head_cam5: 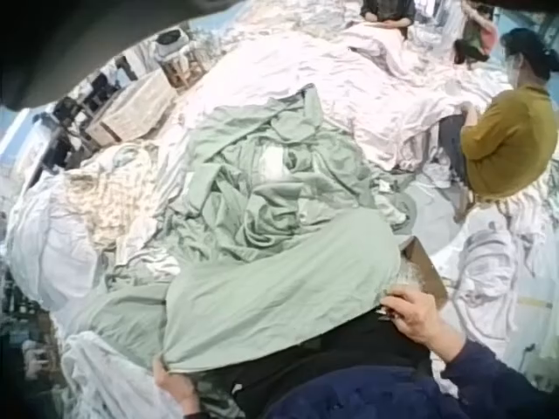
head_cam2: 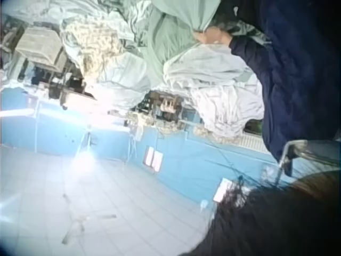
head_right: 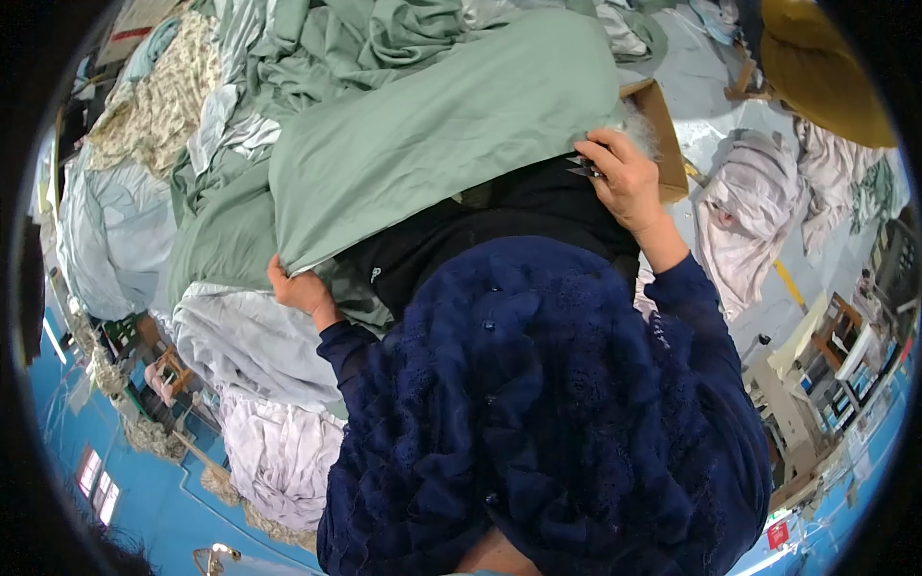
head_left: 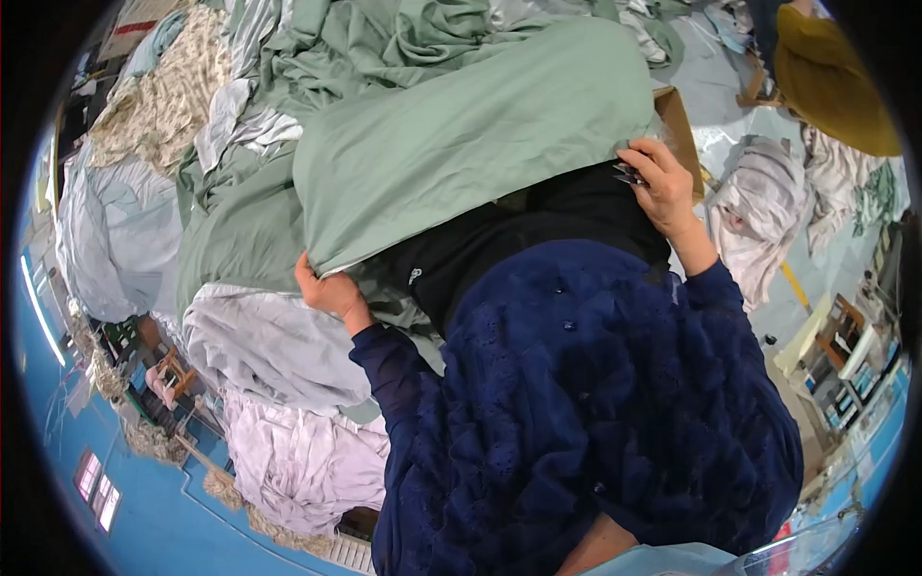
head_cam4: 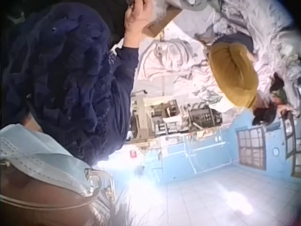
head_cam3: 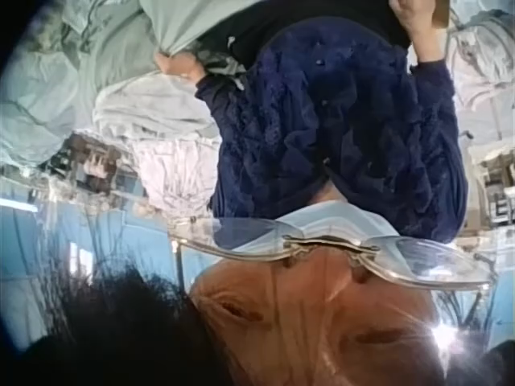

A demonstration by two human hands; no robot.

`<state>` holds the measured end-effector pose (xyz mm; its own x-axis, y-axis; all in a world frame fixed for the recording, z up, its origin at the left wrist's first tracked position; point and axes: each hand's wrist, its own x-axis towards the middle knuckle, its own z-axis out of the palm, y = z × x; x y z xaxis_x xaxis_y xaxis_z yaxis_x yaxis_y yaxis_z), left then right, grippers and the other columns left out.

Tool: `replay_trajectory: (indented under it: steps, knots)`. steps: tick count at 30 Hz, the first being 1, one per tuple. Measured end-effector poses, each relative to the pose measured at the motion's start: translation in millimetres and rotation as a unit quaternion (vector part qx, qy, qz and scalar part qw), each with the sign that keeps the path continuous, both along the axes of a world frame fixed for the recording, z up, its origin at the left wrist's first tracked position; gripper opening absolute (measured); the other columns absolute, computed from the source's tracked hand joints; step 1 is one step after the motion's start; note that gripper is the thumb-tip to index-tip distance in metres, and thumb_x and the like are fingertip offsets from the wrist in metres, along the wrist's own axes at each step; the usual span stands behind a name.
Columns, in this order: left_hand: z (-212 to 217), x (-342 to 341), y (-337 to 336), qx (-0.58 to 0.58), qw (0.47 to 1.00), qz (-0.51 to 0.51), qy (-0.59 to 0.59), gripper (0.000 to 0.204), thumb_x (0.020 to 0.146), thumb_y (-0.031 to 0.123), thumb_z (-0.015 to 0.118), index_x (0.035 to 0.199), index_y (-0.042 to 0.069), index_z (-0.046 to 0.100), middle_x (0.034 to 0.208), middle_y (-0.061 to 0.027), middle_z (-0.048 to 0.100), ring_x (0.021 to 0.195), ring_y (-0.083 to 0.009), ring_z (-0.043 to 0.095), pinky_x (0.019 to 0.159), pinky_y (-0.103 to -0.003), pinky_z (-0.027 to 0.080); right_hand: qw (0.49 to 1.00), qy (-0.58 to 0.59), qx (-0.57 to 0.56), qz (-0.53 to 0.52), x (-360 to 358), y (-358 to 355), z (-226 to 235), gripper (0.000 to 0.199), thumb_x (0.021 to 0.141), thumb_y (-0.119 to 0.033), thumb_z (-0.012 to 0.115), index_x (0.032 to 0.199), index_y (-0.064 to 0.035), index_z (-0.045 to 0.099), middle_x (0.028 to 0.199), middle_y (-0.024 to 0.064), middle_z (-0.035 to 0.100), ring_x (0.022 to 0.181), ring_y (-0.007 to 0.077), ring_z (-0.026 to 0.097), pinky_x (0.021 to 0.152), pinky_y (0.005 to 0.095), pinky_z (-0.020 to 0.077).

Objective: Trimming loose threads from fabric pieces using thread snips in a factory setting.

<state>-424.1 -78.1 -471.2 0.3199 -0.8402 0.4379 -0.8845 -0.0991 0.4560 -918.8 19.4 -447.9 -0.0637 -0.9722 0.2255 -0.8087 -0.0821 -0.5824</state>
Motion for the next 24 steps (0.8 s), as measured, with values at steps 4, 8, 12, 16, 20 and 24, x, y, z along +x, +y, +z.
replay_trajectory:
  steps: [4,8,12,16,20,24]
  knots:
    - [0,-2,-5,-0.011,1.000,0.006,0.013,0.027,0.074,-0.002,0.067,0.101,0.002,0.067,0.086,-0.0106,0.070,0.075,-0.0224,0.066,0.071,-0.031,0.051,0.999,-0.003,0.018,-0.037,27,-3,6,0.046,0.066,0.003,0.074,0.109,-0.0103,0.068,0.106,0.0082,0.063,0.084,0.0246,0.066,0.071,0.0327,0.0538]
    - [6,2,-3,-0.036,0.999,0.011,-0.004,0.026,0.074,-0.001,0.067,0.100,0.002,0.067,0.086,-0.0111,0.070,0.075,-0.0232,0.066,0.072,-0.032,0.051,1.000,0.028,0.006,0.000,58,-29,8,0.057,0.065,-0.005,0.080,0.120,-0.0127,0.063,0.109,0.0066,0.061,0.079,0.0232,0.064,0.068,0.0323,0.0528]
    - [9,-3,-4,-0.042,0.999,0.002,0.021,0.025,0.075,-0.001,0.066,0.100,0.002,0.067,0.083,-0.0099,0.069,0.073,-0.0206,0.064,0.070,-0.031,0.051,0.996,0.092,0.008,0.015,61,-45,3,0.056,0.064,0.005,0.067,0.117,-0.0151,0.064,0.104,0.0068,0.061,0.084,0.0256,0.064,0.069,0.0342,0.0522]
    - [6,-3,0,-0.037,0.999,-0.008,0.016,0.023,0.076,0.000,0.066,0.099,0.002,0.067,0.082,-0.0100,0.069,0.072,-0.0197,0.065,0.068,-0.030,0.051,0.990,0.100,-0.098,0.001,42,-55,4,0.043,0.061,0.009,0.061,0.100,-0.0091,0.068,0.095,0.0086,0.065,0.088,0.0282,0.064,0.075,0.0353,0.0525]
    - [7,-11,4,-0.079,0.996,-0.038,-0.023,0.021,0.077,0.006,0.069,0.098,0.002,0.068,0.084,-0.0127,0.069,0.073,-0.0292,0.067,0.069,-0.033,0.053,0.985,0.088,-0.146,-0.037,16,-54,4,0.045,0.065,0.012,0.052,0.103,-0.0060,0.068,0.095,0.0119,0.067,0.087,0.0291,0.065,0.078,0.0348,0.0524]
    - [-3,-24,12,-0.086,0.995,-0.051,-0.022,0.026,0.075,0.012,0.071,0.099,0.002,0.069,0.087,-0.0143,0.070,0.076,-0.0301,0.069,0.069,-0.034,0.054,0.969,0.093,-0.154,-0.172,-39,-45,15,0.040,0.075,0.011,0.050,0.105,-0.0053,0.069,0.095,0.0115,0.069,0.085,0.0229,0.067,0.077,0.0291,0.0510]
